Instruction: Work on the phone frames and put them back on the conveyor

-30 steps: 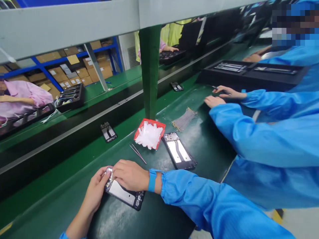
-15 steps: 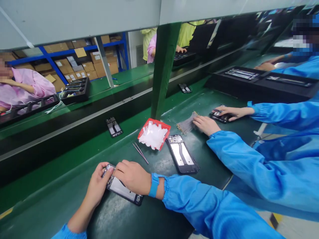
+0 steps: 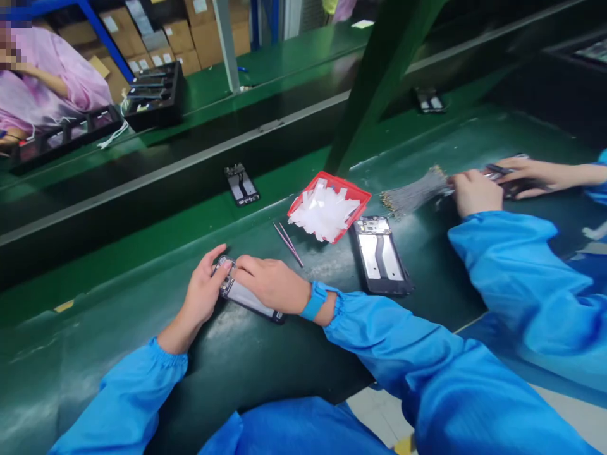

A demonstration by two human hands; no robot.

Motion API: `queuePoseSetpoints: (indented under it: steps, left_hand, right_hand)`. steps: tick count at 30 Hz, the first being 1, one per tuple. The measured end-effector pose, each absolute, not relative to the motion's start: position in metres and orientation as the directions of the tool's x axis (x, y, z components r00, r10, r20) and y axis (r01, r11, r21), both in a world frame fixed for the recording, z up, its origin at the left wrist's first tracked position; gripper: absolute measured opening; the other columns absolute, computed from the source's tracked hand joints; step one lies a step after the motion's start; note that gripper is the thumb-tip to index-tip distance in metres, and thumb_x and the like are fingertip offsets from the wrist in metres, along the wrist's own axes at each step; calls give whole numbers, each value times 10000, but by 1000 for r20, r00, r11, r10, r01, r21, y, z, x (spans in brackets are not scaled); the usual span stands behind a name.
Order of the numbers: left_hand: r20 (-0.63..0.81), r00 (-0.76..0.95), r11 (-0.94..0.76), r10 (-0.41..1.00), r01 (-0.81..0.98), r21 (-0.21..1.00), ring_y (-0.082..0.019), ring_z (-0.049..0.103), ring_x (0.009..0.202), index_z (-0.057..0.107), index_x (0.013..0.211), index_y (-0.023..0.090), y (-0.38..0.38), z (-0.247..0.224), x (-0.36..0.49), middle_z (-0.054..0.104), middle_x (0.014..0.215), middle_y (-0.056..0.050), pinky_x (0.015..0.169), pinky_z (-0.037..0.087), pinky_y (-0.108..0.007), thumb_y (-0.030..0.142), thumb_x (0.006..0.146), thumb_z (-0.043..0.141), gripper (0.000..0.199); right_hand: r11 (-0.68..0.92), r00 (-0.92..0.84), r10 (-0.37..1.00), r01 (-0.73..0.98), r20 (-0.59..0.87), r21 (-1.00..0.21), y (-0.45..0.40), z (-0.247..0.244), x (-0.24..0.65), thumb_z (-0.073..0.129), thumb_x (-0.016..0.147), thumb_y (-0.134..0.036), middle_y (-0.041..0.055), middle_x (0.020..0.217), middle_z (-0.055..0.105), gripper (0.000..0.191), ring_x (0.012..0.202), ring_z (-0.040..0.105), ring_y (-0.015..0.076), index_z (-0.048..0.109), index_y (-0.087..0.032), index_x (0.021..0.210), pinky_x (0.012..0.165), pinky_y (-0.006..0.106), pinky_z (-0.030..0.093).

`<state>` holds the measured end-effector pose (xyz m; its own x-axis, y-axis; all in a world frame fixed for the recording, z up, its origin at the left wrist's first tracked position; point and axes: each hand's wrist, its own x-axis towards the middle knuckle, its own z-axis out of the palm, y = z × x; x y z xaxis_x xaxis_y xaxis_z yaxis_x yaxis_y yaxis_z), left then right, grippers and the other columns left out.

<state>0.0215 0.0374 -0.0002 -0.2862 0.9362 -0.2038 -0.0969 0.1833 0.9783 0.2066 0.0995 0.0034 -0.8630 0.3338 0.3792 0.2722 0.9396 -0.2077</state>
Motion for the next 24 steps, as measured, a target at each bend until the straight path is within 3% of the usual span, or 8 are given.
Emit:
queuePoseSetpoints:
  steps: [8,11,17,20,24]
  left_hand:
    - [-157,-197,153,968,-37,988,-166,650,816,741,1018,167,37,-3,18,750,926,-47,747,493,-269,483,868,750,350]
    - [-144,-197,145,970,-9,989,-154,626,780,732,966,171,38,-4,17,728,872,-27,717,476,-257,477,885,735,317]
    - [-170,-197,157,966,-79,984,-137,602,712,699,943,177,38,-5,20,686,806,1,670,465,-245,490,854,752,329]
    - [-152,-200,139,968,-75,987,-143,609,711,694,938,181,38,-3,22,691,810,-4,666,473,-252,487,854,741,321]
    - [-19,-264,48,964,106,993,-160,641,798,703,970,191,36,2,19,721,881,-24,754,500,-275,455,908,685,272]
  right_hand:
    - [952,-855,298,234,425,-199,102,5,211,315,1020,-65,121,1172,643,344,1028,679,208,577,-144,1228,818,330,632]
    - [948,-841,304,222,446,-228,103,2,211,313,1017,-56,118,1189,640,325,1033,673,204,564,-155,1200,823,338,636]
    - [937,-822,330,223,465,-271,103,-1,211,331,1035,-97,128,1105,629,233,892,659,213,547,-157,1098,676,345,624]
    - [938,-807,318,192,498,-288,103,2,211,359,1021,-80,115,1107,624,228,961,658,215,551,-173,1102,737,349,629]
    - [931,-765,341,195,546,-308,106,9,212,478,1025,-119,118,1164,625,185,1104,625,245,608,-190,1136,894,404,613]
